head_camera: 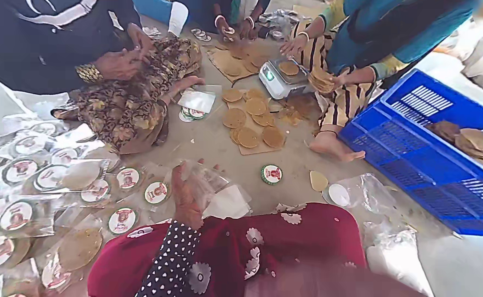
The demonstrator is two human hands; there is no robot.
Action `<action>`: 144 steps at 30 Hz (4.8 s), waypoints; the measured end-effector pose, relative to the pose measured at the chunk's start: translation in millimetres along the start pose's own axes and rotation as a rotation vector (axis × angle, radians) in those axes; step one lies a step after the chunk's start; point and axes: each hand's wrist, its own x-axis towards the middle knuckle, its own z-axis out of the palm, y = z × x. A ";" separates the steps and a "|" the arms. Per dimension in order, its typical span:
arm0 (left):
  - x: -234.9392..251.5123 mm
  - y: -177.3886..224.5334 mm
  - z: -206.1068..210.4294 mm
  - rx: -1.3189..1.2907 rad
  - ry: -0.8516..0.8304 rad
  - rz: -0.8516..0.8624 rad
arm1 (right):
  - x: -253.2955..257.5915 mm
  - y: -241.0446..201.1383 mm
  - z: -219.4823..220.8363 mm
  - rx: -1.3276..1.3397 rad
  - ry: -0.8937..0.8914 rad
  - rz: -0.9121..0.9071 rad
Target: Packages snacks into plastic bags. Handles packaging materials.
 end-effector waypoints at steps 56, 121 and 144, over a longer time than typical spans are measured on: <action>27.6 2.7 -0.8 0.034 0.052 0.014 | 188.2 445.1 -192.6 -1.044 -0.227 0.940; 8.1 10.0 -10.6 -0.433 -0.250 0.134 | 103.7 146.1 36.1 -0.861 -0.155 0.019; -7.4 8.5 2.1 -0.484 0.004 -0.042 | 90.0 185.3 34.8 -0.645 -0.023 -0.026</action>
